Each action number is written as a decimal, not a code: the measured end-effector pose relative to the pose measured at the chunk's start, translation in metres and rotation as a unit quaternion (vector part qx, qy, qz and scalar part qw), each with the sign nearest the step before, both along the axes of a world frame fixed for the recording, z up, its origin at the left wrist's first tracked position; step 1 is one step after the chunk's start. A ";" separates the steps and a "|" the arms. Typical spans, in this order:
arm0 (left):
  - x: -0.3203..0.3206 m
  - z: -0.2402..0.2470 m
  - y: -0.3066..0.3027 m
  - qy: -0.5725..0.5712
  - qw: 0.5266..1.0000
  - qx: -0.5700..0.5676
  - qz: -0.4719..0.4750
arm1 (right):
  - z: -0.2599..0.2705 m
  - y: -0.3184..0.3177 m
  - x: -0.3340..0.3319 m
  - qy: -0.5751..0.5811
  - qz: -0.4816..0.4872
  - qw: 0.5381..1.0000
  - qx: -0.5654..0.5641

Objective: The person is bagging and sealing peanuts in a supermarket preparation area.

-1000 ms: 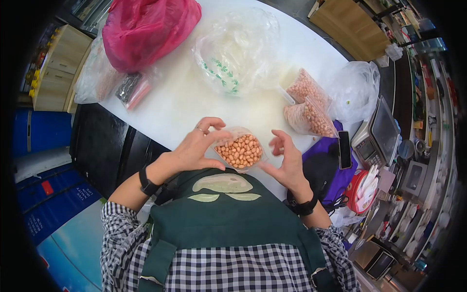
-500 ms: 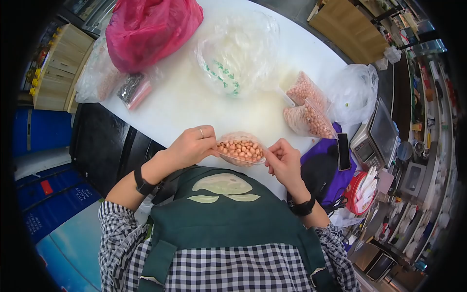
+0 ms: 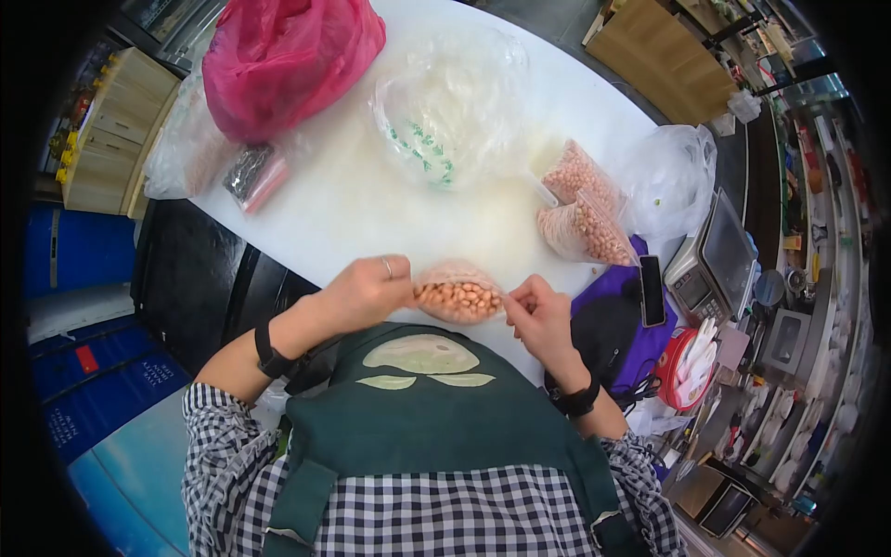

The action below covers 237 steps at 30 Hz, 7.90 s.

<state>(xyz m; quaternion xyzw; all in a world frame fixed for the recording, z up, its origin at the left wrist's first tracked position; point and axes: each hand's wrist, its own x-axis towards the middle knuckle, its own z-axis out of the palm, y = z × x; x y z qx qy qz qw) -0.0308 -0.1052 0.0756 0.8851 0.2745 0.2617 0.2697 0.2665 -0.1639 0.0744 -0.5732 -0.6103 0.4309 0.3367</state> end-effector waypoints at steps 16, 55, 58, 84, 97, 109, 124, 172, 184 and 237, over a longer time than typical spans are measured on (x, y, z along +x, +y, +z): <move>0.010 0.004 -0.009 -0.036 0.998 0.036 0.027 | 0.007 0.005 0.003 0.028 -0.008 1.000 0.001; 0.027 -0.012 0.013 -0.041 0.994 0.032 0.092 | -0.008 0.057 -0.048 -0.076 0.177 0.927 0.323; 0.025 -0.019 0.013 -0.048 0.994 0.081 0.063 | -0.008 0.058 -0.047 -0.102 0.184 0.932 0.295; 0.024 -0.028 0.011 -0.042 0.986 0.112 0.114 | -0.002 0.051 -0.054 -0.151 0.166 0.916 0.332; 0.036 -0.027 0.013 -0.040 0.990 0.101 0.085 | -0.015 0.056 -0.051 -0.150 0.161 0.920 0.323; 0.037 -0.004 0.008 -0.030 0.996 0.011 0.081 | 0.009 0.029 0.003 -0.100 0.157 0.951 0.246; 0.039 -0.018 0.014 -0.087 0.992 0.031 0.087 | -0.017 0.040 -0.021 -0.078 0.063 0.955 0.279; 0.030 -0.008 0.043 0.013 0.953 -0.296 -0.070 | 0.014 0.220 0.169 -0.065 -0.003 0.998 0.006; 0.032 -0.012 0.033 0.037 0.959 -0.265 -0.098 | 0.150 0.129 0.093 -0.027 0.048 0.992 0.112; 0.107 -0.023 0.080 -0.147 0.849 -0.495 0.112 | 0.003 0.121 0.037 -0.139 0.021 0.977 0.158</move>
